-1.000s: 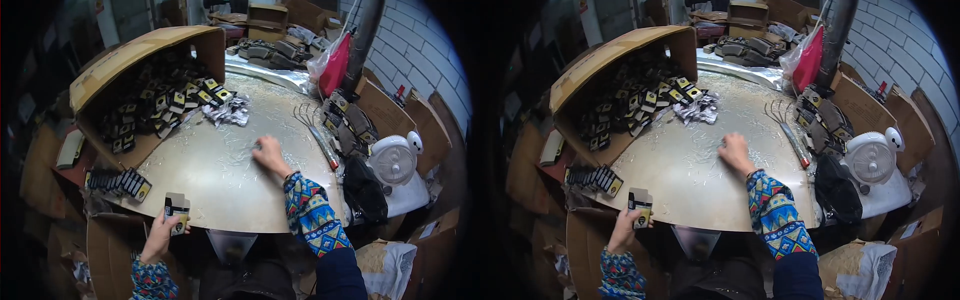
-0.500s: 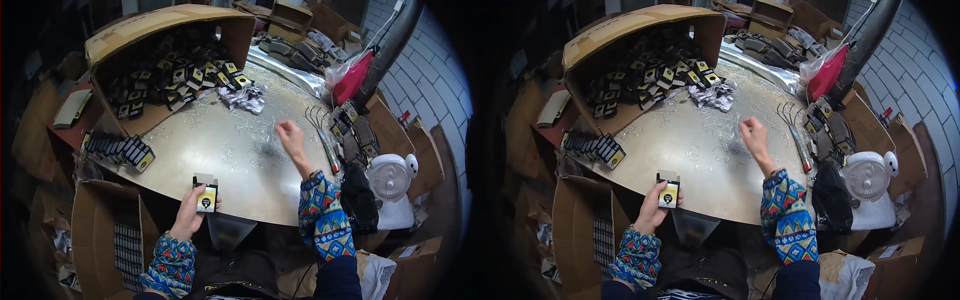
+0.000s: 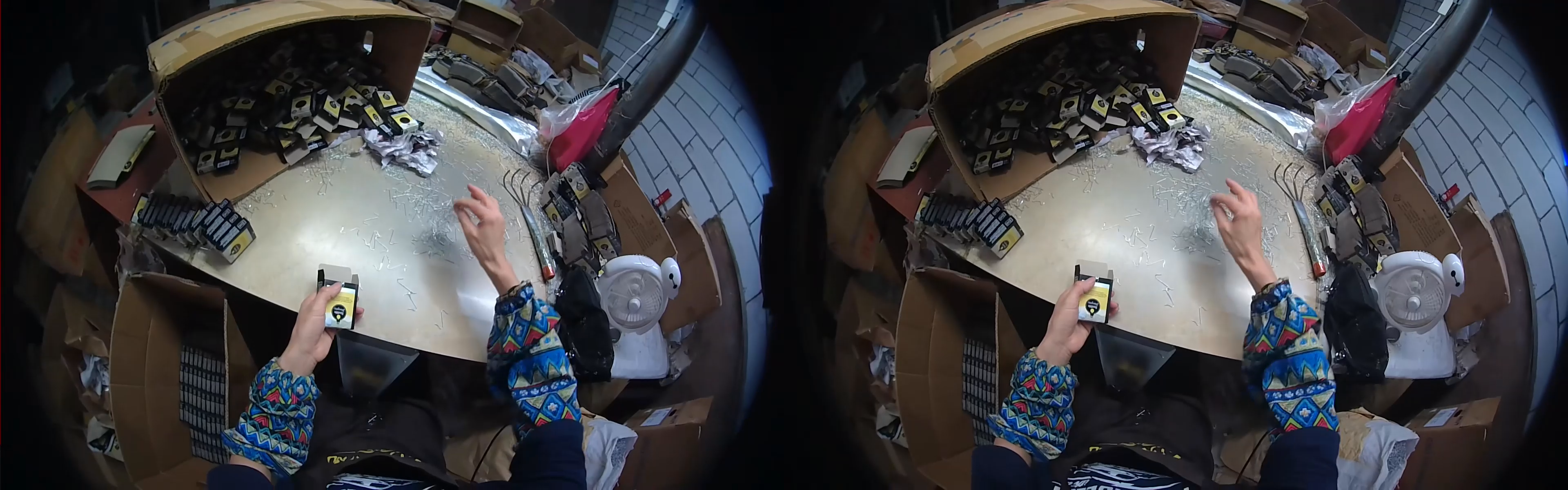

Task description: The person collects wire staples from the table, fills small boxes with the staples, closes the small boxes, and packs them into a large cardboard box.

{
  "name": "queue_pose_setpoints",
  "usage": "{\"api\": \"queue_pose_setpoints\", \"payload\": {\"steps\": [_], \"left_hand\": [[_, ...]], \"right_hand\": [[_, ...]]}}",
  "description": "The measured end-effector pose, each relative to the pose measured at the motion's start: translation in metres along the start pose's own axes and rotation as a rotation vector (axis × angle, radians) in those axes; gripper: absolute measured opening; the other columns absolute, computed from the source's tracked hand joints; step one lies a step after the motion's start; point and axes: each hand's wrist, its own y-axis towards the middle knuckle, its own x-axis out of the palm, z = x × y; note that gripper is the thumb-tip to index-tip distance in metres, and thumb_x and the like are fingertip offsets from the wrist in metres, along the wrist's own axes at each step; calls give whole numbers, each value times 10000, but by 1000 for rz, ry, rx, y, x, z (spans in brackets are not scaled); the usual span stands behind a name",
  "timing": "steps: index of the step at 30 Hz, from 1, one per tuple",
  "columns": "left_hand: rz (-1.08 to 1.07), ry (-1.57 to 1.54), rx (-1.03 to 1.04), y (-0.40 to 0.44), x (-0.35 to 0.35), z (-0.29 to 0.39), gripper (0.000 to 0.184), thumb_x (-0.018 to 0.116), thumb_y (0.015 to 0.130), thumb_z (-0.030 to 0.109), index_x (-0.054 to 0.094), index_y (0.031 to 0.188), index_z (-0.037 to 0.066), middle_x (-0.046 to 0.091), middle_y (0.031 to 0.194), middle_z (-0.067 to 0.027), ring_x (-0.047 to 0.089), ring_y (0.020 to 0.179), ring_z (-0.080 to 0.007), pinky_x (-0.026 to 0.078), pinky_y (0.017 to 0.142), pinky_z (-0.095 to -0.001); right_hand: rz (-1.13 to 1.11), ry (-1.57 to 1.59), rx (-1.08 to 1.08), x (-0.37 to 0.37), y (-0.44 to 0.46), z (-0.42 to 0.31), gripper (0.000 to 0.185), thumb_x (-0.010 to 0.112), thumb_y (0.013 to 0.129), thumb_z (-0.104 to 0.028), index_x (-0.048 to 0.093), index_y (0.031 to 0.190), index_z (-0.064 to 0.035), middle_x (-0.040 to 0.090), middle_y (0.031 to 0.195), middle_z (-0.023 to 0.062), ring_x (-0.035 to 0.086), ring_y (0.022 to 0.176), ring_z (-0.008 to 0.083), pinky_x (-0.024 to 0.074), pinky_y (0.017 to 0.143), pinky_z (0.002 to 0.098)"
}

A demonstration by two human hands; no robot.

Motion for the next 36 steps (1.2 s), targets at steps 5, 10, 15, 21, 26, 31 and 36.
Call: {"api": "queue_pose_setpoints", "payload": {"steps": [5,10,15,21,26,31,36], "left_hand": [[6,37,30,-1,0,-2,311,596,973,269,593,1082,-22,687,941,-145,712,804,-270,597,762,-375],[5,62,47,0,3,-1,312,599,973,275,603,1074,-19,686,933,-136,713,789,-255,598,736,-361],[32,48,49,-2,7,2,346,614,973,321,594,1086,-5,684,926,-134,714,776,-254,601,716,-358],[11,38,33,1,2,0,341,609,977,323,591,1079,-2,684,923,-135,713,766,-256,605,713,-366],[-2,29,37,3,2,1,341,609,979,325,582,1081,0,680,922,-143,712,764,-252,609,711,-371],[-11,25,78,-3,5,2,317,588,997,319,537,1111,27,667,924,-141,710,755,-254,615,699,-376],[-45,-11,41,-34,3,4,282,577,1008,287,551,1123,30,670,930,-111,705,783,-221,611,695,-354]], "right_hand": [[35,71,116,-7,20,-10,119,699,851,-104,724,959,-59,712,1017,138,655,999,295,519,866,394],[-13,8,36,-12,28,-17,118,693,861,-116,729,950,-48,720,926,145,682,850,290,534,789,365],[-125,-92,-143,-13,24,-15,144,682,881,-139,736,959,-32,730,944,159,704,848,309,545,759,371],[-105,-34,3,-12,10,-18,144,663,892,-140,730,964,-34,722,939,175,699,850,347,542,760,376],[-114,-105,-44,-15,17,-19,147,666,892,-158,736,969,-56,717,921,181,701,846,348,543,740,387],[-206,-91,12,-19,20,-24,165,680,889,-180,721,969,-41,722,839,178,717,762,323,552,701,378],[-150,82,160,-11,1,-25,158,691,894,-173,702,944,-24,726,804,159,727,731,267,555,661,347]]}}
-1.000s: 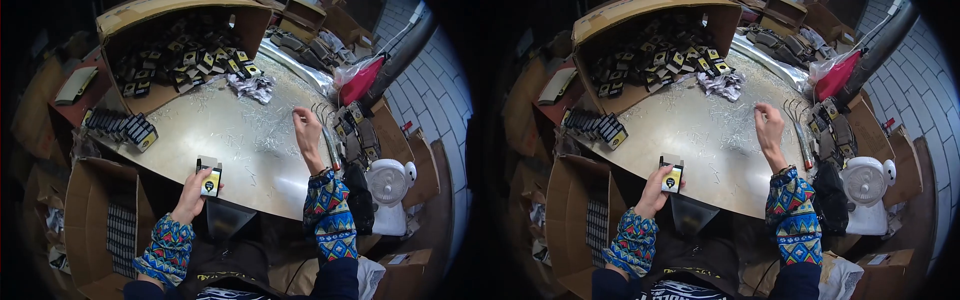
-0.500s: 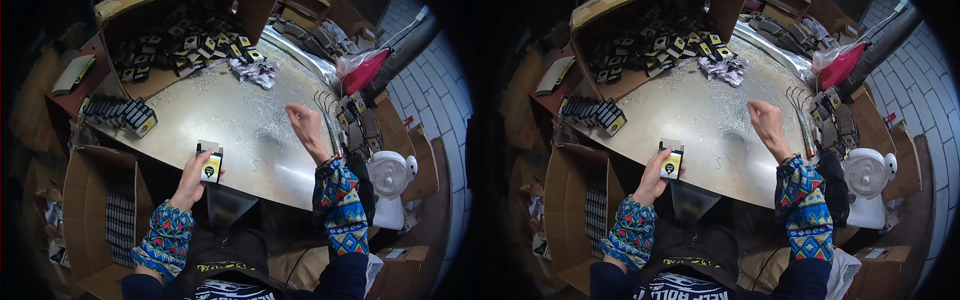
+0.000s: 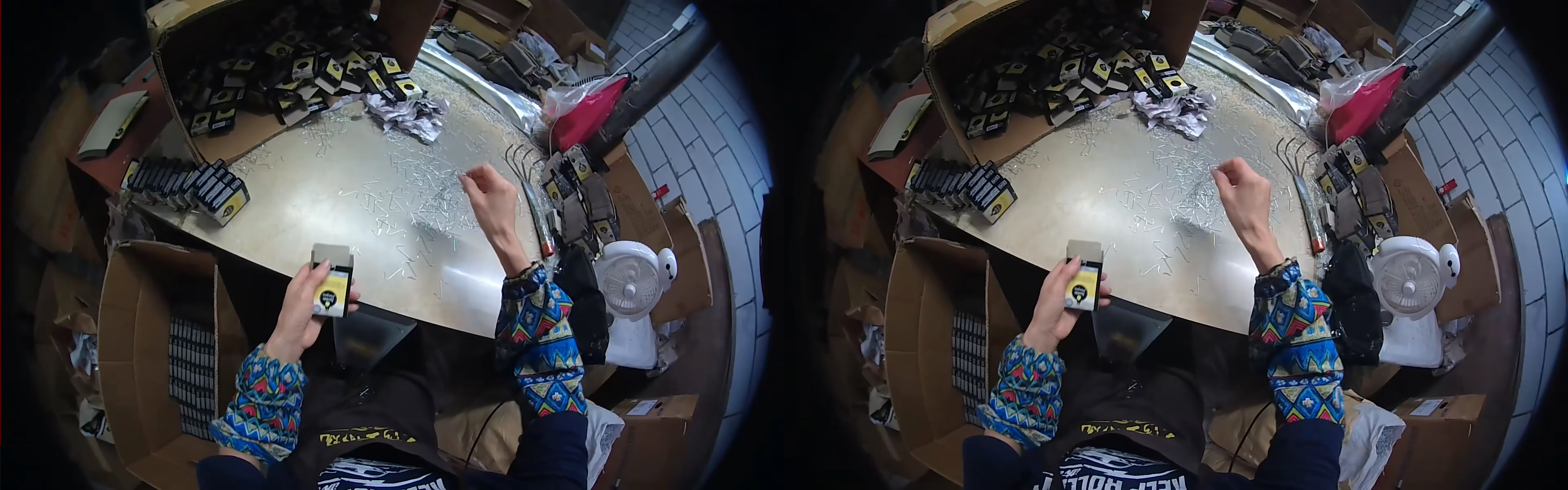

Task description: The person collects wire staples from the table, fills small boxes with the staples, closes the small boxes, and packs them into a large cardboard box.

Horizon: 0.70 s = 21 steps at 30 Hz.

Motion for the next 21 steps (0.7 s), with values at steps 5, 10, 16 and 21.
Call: {"api": "queue_pose_setpoints", "payload": {"steps": [5,10,16,21], "left_hand": [[9,41,-36,-30,-35,-23,217,571,1018,214,621,1118,28,684,948,-17,678,813,-87,574,742,-262],[108,1,-94,-52,-61,-43,238,566,1020,232,626,1139,35,697,986,-24,690,855,-105,572,764,-256],[209,-53,-120,-63,-87,-65,257,552,1026,253,624,1190,67,695,1039,-18,684,913,-110,574,776,-266],[201,77,-198,-73,-115,-81,290,516,1043,300,572,1243,97,650,1086,-7,646,981,-104,556,796,-295]], "right_hand": [[-90,-42,86,10,-29,5,286,675,909,-132,635,1177,-40,727,795,141,712,692,191,549,641,317],[61,-1,10,16,-45,19,195,662,918,-135,702,1072,-22,739,867,136,719,728,229,560,670,325],[-112,-274,-271,26,-83,28,373,657,924,-186,620,1264,-36,642,1241,211,626,1112,366,507,949,413],[-114,-497,-237,31,-107,29,321,642,921,-158,631,1235,-93,630,1245,164,567,1190,355,452,972,456]]}}
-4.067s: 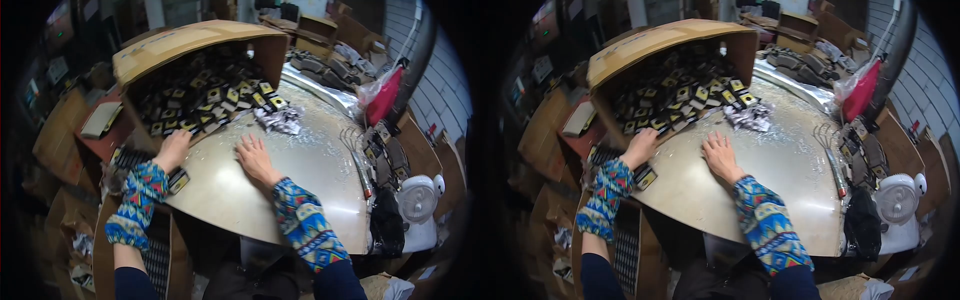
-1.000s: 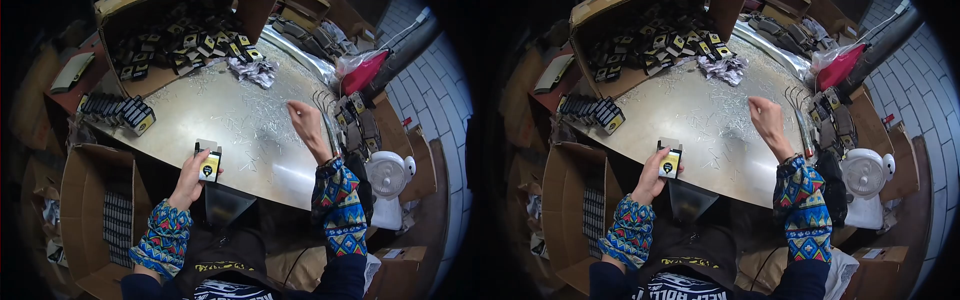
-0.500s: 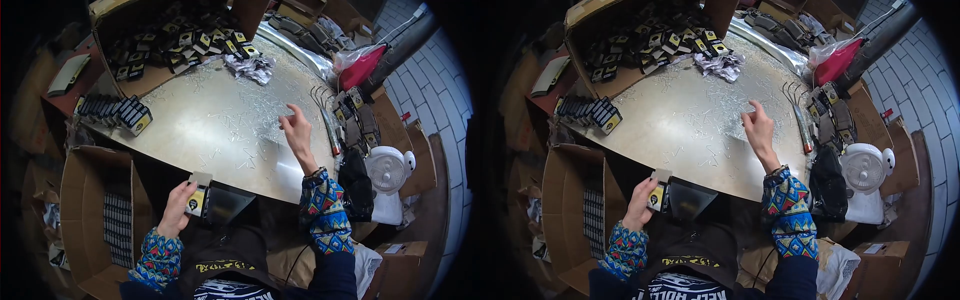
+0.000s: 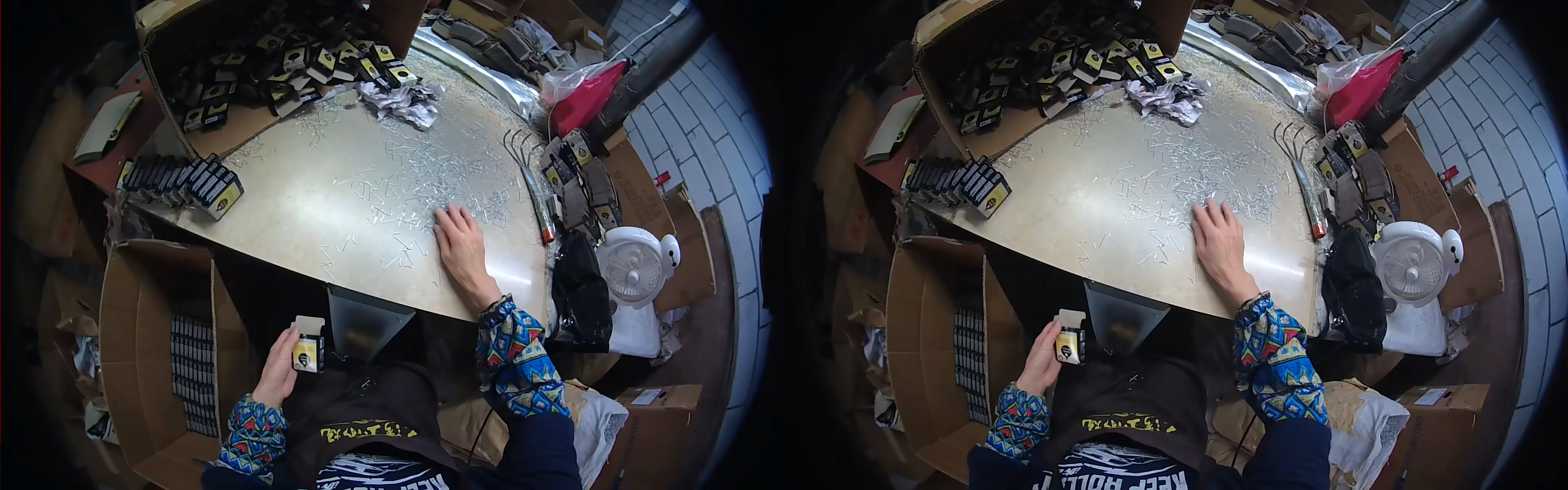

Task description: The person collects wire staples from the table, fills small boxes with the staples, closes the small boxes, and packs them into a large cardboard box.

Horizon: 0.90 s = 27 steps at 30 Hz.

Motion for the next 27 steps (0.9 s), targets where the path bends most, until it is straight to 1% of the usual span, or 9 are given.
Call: {"api": "queue_pose_setpoints", "payload": {"steps": [6,10,11,14,17,18,22,25,27], "left_hand": [[61,239,-125,6,-15,-20,238,527,1016,271,563,1212,141,617,990,10,632,864,-74,518,641,-242],[44,501,-121,15,-15,-33,248,626,952,190,643,1172,76,610,885,28,562,788,-36,438,615,-216],[7,525,-118,19,-12,-35,254,634,944,176,641,1173,66,615,889,23,565,796,-43,443,640,-218],[-97,590,-151,22,-5,-40,281,661,916,126,630,1172,15,634,933,1,582,846,-78,466,755,-233],[-200,479,-174,23,3,-48,266,657,919,127,632,1157,9,645,981,-8,591,865,-81,473,776,-233],[-225,443,-192,23,4,-48,264,645,923,116,619,1167,19,650,1041,-19,617,889,-90,512,783,-247],[-200,147,-245,20,15,-53,277,617,927,81,590,1202,57,646,1065,-35,658,915,-119,581,735,-290],[-217,80,-227,21,11,-59,252,614,927,76,595,1178,63,644,1046,-33,658,907,-126,577,739,-289],[-217,98,-234,20,12,-55,235,611,927,69,590,1160,66,644,1057,-44,662,938,-151,579,767,-322]], "right_hand": [[-29,360,-103,-8,-2,-6,202,673,864,-40,728,1050,-94,674,1049,96,604,1017,297,501,848,386],[264,482,48,-27,14,-10,256,662,847,30,741,1053,-99,665,951,79,588,905,248,502,732,328],[327,500,75,-37,20,-17,268,648,866,29,732,1091,-91,670,963,98,614,913,259,511,738,322],[-111,643,67,-40,21,-14,337,649,892,-25,668,1223,-89,679,1106,148,659,982,292,526,813,358],[-35,416,-142,-18,20,0,337,635,913,-80,655,1249,-92,669,1166,159,657,1022,315,532,847,383],[-186,322,-220,-19,15,-3,310,618,933,-126,660,1238,-91,649,1233,170,634,1110,347,502,950,422],[-99,497,-81,1,14,4,303,588,970,-146,624,1252,-39,570,1371,193,496,1323,369,355,1132,487],[-135,265,-84,18,18,2,315,577,979,-138,607,1270,-20,560,1378,207,469,1346,379,348,1140,479],[-208,510,11,10,18,3,348,571,994,-178,588,1303,-18,533,1406,225,458,1364,356,329,1153,450]]}}
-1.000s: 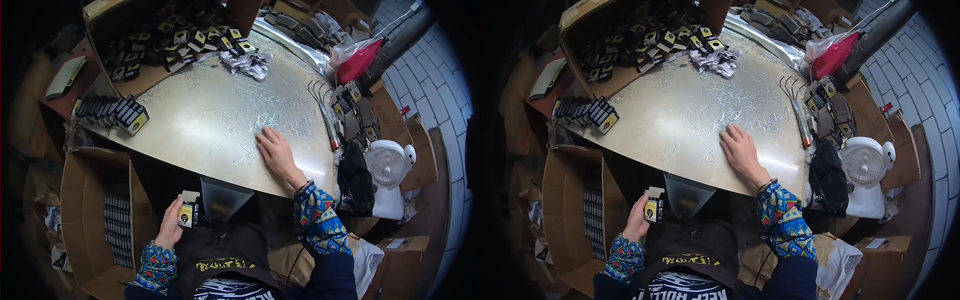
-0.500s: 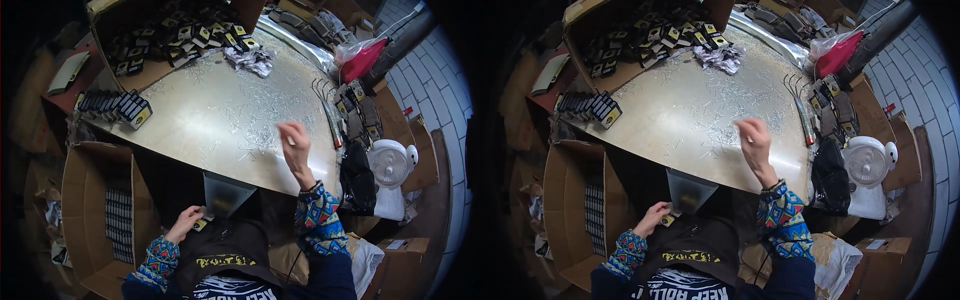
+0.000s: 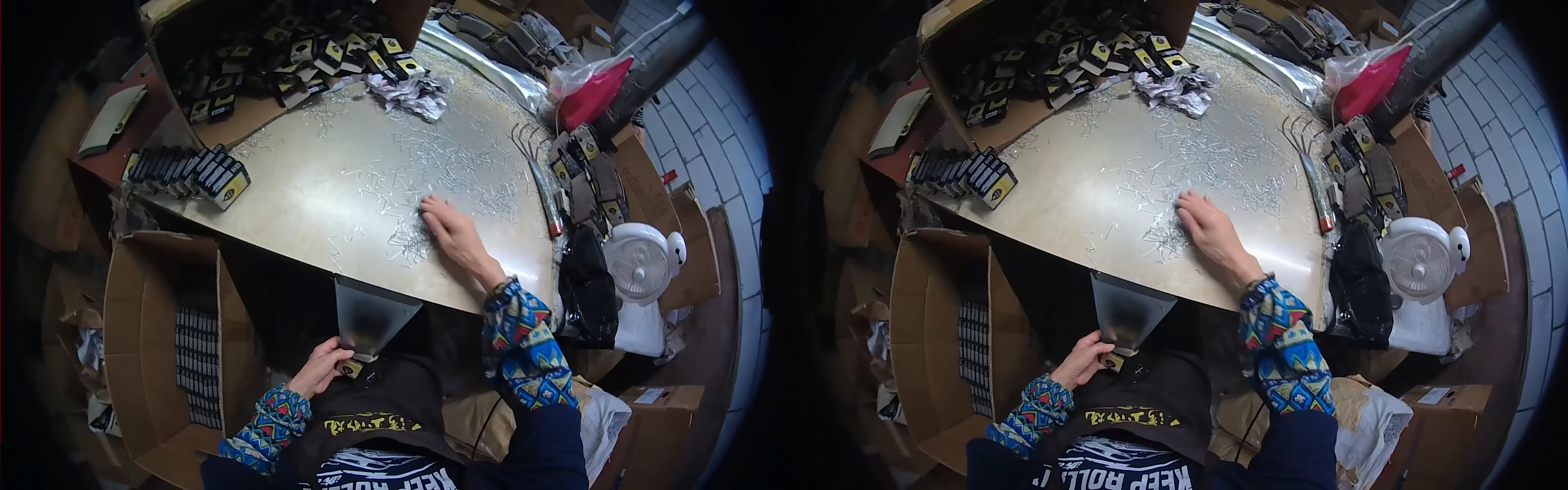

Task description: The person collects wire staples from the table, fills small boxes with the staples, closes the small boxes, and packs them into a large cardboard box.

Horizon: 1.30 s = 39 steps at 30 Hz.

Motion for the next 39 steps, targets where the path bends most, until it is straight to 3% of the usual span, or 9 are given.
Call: {"api": "queue_pose_setpoints", "payload": {"steps": [2,8,13,17,24,31,34,37,39], "left_hand": [[11,7,-10,-3,0,-1,237,602,928,53,579,1164,68,648,1101,-66,670,1003,-195,582,823,-382],[-13,2,3,7,-5,-9,244,574,929,41,589,1170,78,655,1085,-47,671,979,-180,592,772,-380],[106,-28,-9,-6,9,-10,226,565,932,47,598,1152,84,661,1076,-33,669,964,-156,589,761,-361],[186,-13,14,-15,26,-6,178,579,915,69,613,1090,66,647,935,-10,617,781,-65,454,519,-210],[175,5,63,-21,27,-8,232,573,912,69,608,1141,53,655,972,-21,612,831,-76,474,618,-203],[271,785,317,-21,37,-17,674,792,753,163,416,1287,-8,611,1147,-177,618,1092,-305,490,922,-384],[341,986,553,-12,33,-32,728,810,738,181,378,1288,-23,588,1118,-255,603,1068,-428,492,899,-456],[396,1119,575,0,14,-50,736,823,706,203,406,1268,-27,582,1123,-252,589,1031,-455,495,863,-499],[363,1149,695,-8,12,-42,703,813,712,202,434,1264,-13,594,1114,-226,599,1018,-442,505,846,-484]], "right_hand": [[-3,301,215,-7,-5,3,385,557,1009,-178,556,1354,-5,518,1433,224,448,1386,323,298,1174,412],[-16,-271,-102,30,22,-37,512,558,976,-429,551,1393,-132,406,1498,252,306,1411,490,238,1175,539],[22,-227,-81,68,2,-91,388,531,997,-297,586,1319,-87,503,1430,178,389,1377,421,318,1139,521],[40,-227,-62,77,-42,-125,370,583,969,-229,593,1300,-64,509,1408,211,406,1348,447,339,1122,516],[-170,48,-13,15,-84,-179,374,638,881,-28,645,1252,-78,606,1315,163,597,1159,353,494,952,409],[-190,179,10,39,-106,-155,185,624,781,34,697,930,-48,650,975,89,576,935,313,473,813,406],[-121,-125,-126,76,-127,-154,338,652,747,-32,642,1085,-27,610,1063,134,576,959,303,478,810,415],[-543,42,-204,91,-168,-158,473,601,753,-1,555,1218,73,592,1166,213,599,1035,351,503,860,412],[-488,267,-80,79,-168,-164,446,581,849,-7,538,1289,51,567,1313,235,614,1134,386,529,925,412]]}}
